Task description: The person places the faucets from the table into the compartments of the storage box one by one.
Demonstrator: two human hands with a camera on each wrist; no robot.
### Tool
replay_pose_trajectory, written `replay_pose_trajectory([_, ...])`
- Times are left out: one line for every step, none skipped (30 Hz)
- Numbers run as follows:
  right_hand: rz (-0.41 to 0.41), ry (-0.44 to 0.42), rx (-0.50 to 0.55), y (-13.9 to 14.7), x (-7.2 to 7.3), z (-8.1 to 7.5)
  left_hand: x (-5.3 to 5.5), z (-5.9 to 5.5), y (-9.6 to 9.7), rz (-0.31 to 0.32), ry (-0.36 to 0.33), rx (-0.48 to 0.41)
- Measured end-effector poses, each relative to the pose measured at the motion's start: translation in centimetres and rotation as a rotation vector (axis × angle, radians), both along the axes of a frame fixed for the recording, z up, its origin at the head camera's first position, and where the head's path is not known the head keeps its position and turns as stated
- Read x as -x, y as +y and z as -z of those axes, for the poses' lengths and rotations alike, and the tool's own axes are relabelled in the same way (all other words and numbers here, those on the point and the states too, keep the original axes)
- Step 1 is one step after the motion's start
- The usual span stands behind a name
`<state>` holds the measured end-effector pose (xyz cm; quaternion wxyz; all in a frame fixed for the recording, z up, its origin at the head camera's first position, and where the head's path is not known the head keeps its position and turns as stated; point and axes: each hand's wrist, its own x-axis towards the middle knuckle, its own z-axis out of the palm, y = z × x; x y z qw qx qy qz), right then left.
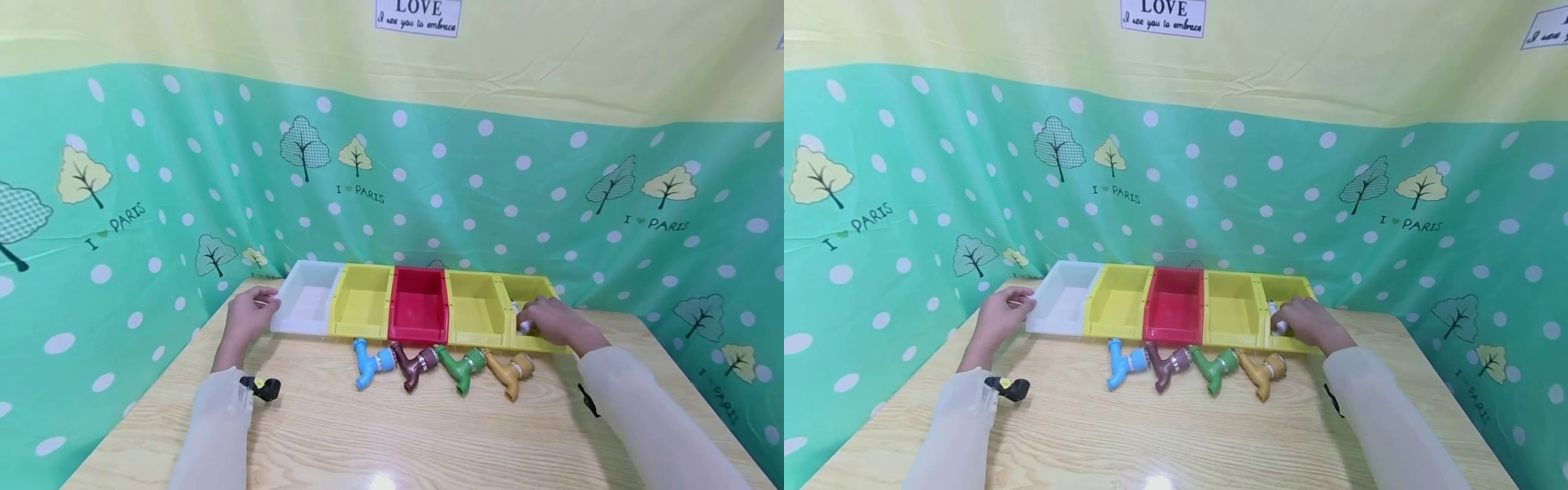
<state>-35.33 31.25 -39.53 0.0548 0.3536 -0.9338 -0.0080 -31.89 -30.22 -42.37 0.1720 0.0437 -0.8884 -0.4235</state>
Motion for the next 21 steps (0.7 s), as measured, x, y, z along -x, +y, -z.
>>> replay_pose_trajectory([-0.011, -0.010, 0.013, 0.0, 0.0, -0.1, 0.0, 0.0, 0.0, 0.000, 0.000, 0.000])
replay_pose_trajectory([-0.026, -0.018, 0.029, 0.0, 0.0, -0.1, 0.1, 0.1, 0.0, -0.002, -0.001, 0.000])
replay_pose_trajectory([-0.040, -0.024, 0.044, 0.1, -0.1, -0.1, 0.1, 0.1, 0.0, -0.001, -0.001, -0.002])
replay_pose_trajectory([-0.048, -0.033, 0.059, 0.1, -0.2, -0.1, 0.1, 0.1, -0.1, -0.002, -0.001, -0.002])
replay_pose_trajectory([-0.059, -0.035, 0.070, 0.2, -0.2, -0.2, 0.2, 0.2, -0.1, -0.001, 0.002, -0.001])
replay_pose_trajectory([-0.068, -0.037, 0.082, 0.2, -0.3, -0.2, 0.2, 0.2, -0.1, -0.002, 0.006, 0.001])
replay_pose_trajectory([-0.080, -0.036, 0.089, 0.3, -0.4, -0.2, 0.2, 0.3, -0.1, -0.001, 0.010, 0.001])
replay_pose_trajectory([-0.088, -0.027, 0.096, 0.4, -0.6, -0.2, 0.1, 0.3, -0.2, -0.002, 0.013, 0.003])
replay_pose_trajectory([-0.091, -0.016, 0.106, 0.4, -0.8, -0.3, 0.1, 0.3, -0.2, -0.002, 0.017, 0.005])
replay_pose_trajectory([-0.097, -0.005, 0.115, 0.5, -1.1, -0.3, 0.1, 0.4, -0.2, -0.002, 0.020, 0.008])
replay_pose_trajectory([-0.097, 0.011, 0.122, 0.5, -1.4, -0.4, 0.1, 0.4, -0.3, -0.001, 0.021, 0.010])
replay_pose_trajectory([-0.096, 0.027, 0.127, 0.5, -1.8, -0.5, 0.1, 0.4, -0.3, -0.001, 0.021, 0.011])
replay_pose_trajectory([-0.093, 0.048, 0.130, 0.5, -2.2, -0.6, 0.1, 0.4, -0.4, 0.000, 0.020, 0.009])
replay_pose_trajectory([-0.092, 0.071, 0.129, 0.5, -2.5, -0.7, 0.1, 0.3, -0.4, 0.003, 0.021, 0.008])
replay_pose_trajectory([-0.090, 0.092, 0.128, 0.4, -2.9, -0.7, 0.1, 0.3, -0.4, 0.003, 0.018, 0.003])
replay_pose_trajectory([-0.088, 0.111, 0.121, 0.3, -3.3, -0.8, 0.1, 0.3, -0.4, 0.002, 0.015, -0.001])
replay_pose_trajectory([-0.084, 0.133, 0.114, 0.2, -3.7, -0.8, 0.1, 0.2, -0.4, 0.002, 0.012, -0.006])
replay_pose_trajectory([-0.085, 0.158, 0.106, 0.1, -4.1, -0.8, 0.2, 0.2, -0.4, 0.003, 0.007, -0.010])
replay_pose_trajectory([-0.092, 0.181, 0.102, 0.0, -4.4, -0.8, 0.2, 0.2, -0.4, 0.004, 0.001, -0.015])
replay_pose_trajectory([-0.103, 0.201, 0.101, -0.2, -4.8, -0.8, 0.3, 0.2, -0.4, 0.007, -0.004, -0.018])
replay_pose_trajectory([-0.114, 0.218, 0.103, -0.4, -5.3, -0.8, 0.3, 0.2, -0.3, 0.007, -0.010, -0.023])
